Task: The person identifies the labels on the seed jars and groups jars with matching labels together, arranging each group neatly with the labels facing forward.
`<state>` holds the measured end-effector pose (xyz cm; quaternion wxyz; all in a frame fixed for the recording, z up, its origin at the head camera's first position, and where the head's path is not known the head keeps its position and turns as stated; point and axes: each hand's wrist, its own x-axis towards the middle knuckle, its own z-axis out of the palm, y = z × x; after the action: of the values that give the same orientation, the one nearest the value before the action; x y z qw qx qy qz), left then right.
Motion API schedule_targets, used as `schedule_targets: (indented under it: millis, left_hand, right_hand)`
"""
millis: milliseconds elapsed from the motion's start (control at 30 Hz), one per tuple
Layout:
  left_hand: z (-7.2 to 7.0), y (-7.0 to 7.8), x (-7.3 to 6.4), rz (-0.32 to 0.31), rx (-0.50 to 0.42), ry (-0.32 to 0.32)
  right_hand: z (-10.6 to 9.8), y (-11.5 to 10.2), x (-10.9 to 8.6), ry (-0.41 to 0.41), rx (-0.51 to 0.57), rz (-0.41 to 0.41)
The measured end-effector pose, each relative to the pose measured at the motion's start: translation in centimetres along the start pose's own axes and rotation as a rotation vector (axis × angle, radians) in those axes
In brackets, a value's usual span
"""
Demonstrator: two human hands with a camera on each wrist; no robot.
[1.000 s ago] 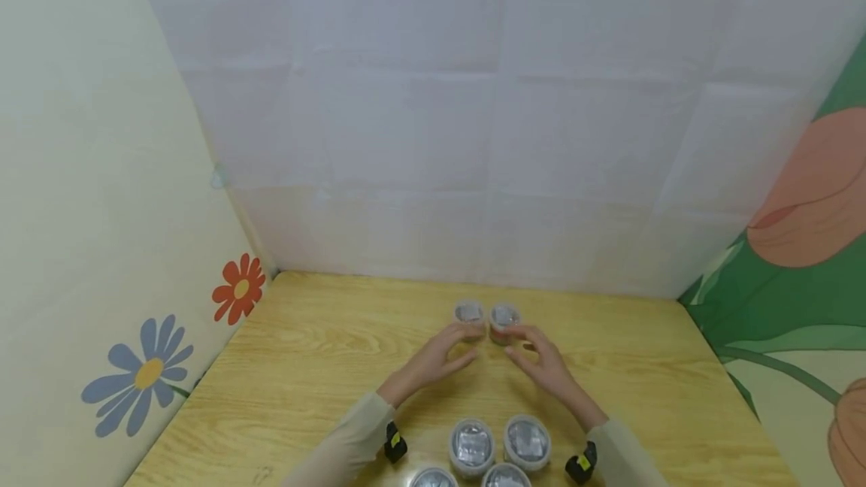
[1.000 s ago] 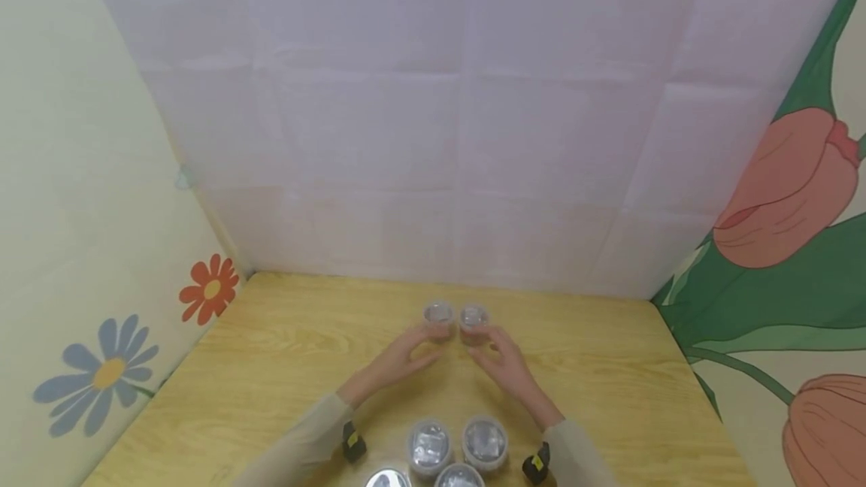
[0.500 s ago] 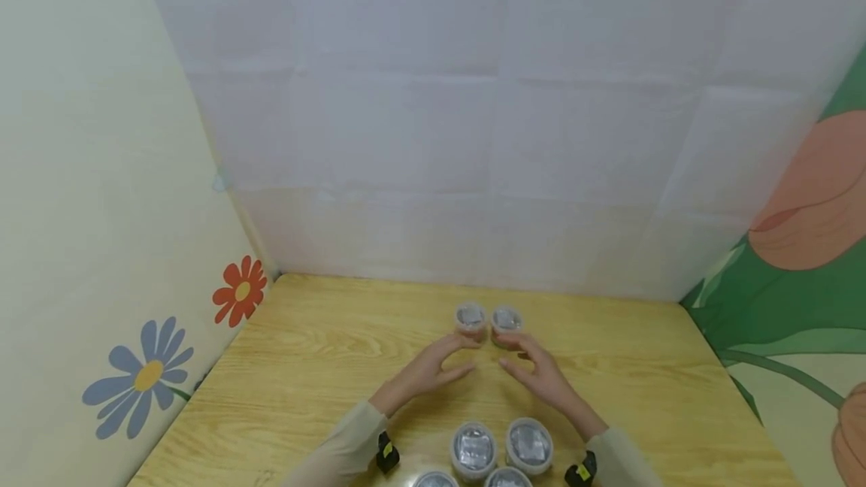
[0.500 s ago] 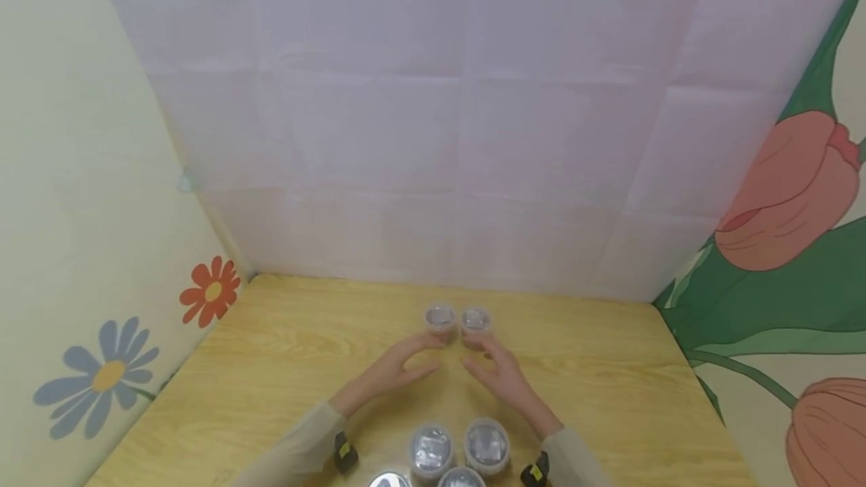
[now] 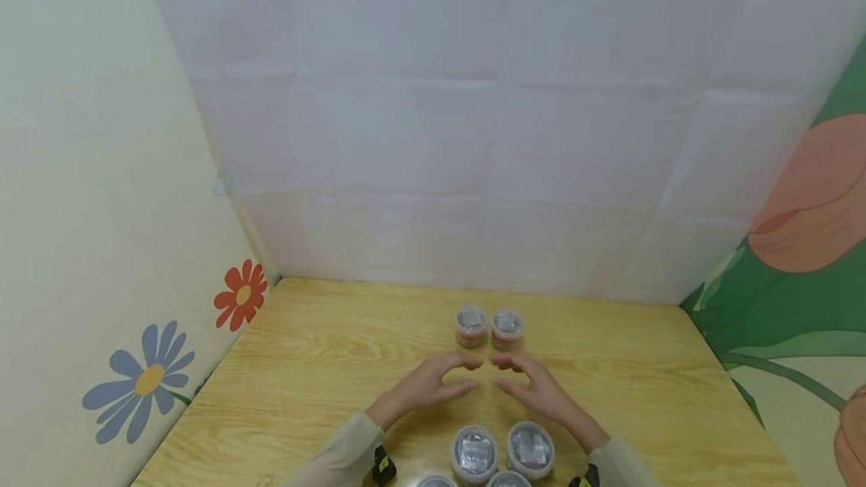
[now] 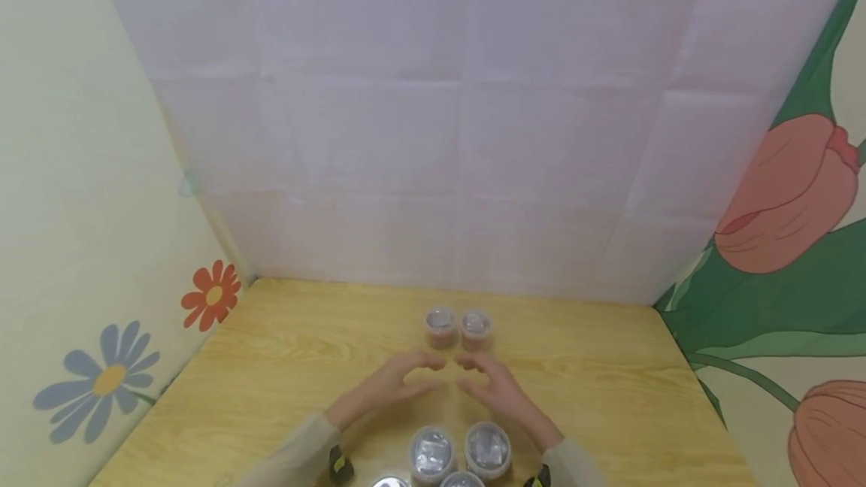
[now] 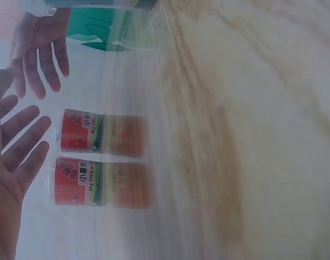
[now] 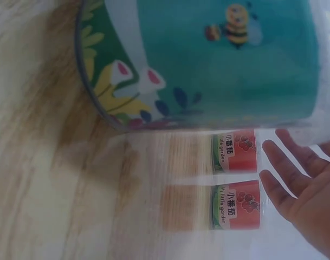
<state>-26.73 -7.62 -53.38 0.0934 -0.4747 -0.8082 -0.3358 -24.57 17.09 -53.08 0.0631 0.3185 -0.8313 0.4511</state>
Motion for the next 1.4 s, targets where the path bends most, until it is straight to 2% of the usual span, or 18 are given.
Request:
schedule_targets:
  millis: [133, 267, 467, 667, 967, 1200, 1400]
  left_hand:
    - [0.0, 0.3, -0.3, -0.007, 0.003, -0.018]
    - [-0.1, 0.7, -0.5, -0.039, -0.008, -0.043]
    - [0.0, 1.3, -0.7, -0.059, -0.016, -0.075]
    - [0.2, 1.6, -1.1, -0.022, -0.028, -0.102]
    - [0.2, 2.1, -1.5, -0.017, -0.004, -0.119]
    - [0.2, 2.3, -2.1, -0.023, -0.007, -0.166]
    - [0.2, 2.4, -2.6, -0.014, -0.002, -0.171]
  right_hand:
    - [-0.3, -1.6, -0.3, -0.023, 0.026, -0.004]
    - [-0.6, -2.8, -0.6, -0.024, 0.033, -0.059]
    - [0.2, -0.6, -1.2, -0.023, 0.009, -0.118]
    - [0.4, 0.0, -1.6, -0.076, 0.045, -0.101]
    - [-0.4, -2.9, -1.7, -0.140, 0.072, -0.078]
    - [0.6, -0.8, -2.0, -0.167, 0.034, -0.130]
    - [0.7, -0.1, -2.4, -0.211, 0.040, -0.161]
